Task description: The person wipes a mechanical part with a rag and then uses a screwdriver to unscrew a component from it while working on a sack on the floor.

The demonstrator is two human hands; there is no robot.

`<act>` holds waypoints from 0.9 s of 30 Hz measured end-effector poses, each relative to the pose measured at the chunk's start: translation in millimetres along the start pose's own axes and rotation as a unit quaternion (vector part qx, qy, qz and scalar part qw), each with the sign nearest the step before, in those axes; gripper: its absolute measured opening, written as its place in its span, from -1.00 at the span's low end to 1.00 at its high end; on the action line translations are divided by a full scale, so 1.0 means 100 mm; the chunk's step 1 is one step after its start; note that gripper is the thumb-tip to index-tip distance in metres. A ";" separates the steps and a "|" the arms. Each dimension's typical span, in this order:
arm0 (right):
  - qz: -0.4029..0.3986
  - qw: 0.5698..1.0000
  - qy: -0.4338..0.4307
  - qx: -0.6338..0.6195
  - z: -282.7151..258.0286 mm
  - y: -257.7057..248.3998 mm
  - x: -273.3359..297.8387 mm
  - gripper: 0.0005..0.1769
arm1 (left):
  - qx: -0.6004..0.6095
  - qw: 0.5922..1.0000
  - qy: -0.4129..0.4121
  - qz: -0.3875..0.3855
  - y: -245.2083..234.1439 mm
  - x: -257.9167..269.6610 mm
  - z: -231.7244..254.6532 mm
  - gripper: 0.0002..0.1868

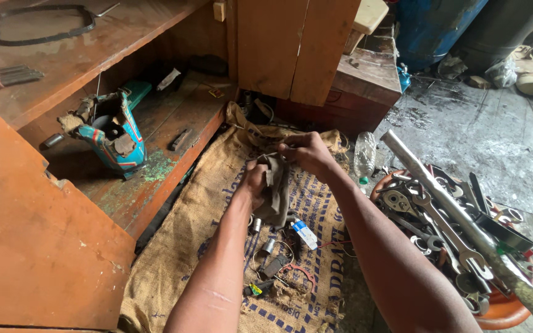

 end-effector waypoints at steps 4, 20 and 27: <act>0.020 0.999 0.005 -0.030 0.07 -0.02 -0.01 -0.67 | -0.031 0.998 0.026 -0.052 0.05 -0.01 -0.05 -0.76; 0.008 0.997 0.012 -0.077 0.06 -0.09 -0.02 -0.71 | -0.149 0.983 0.108 -0.023 -0.33 -0.18 0.21 -0.72; 0.003 0.997 0.010 0.080 -0.04 -0.02 0.00 -0.72 | -0.111 0.990 0.085 0.010 -0.22 -0.21 0.24 -0.81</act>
Point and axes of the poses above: each hand's wrist, its own x-axis away from the middle knuckle, its own y-axis out of the palm, z = x × y, the point moved 6 cm from there along -x, towards the middle knuckle, and after that the axes turned 3 degrees about -y, right-handed, at the moved point
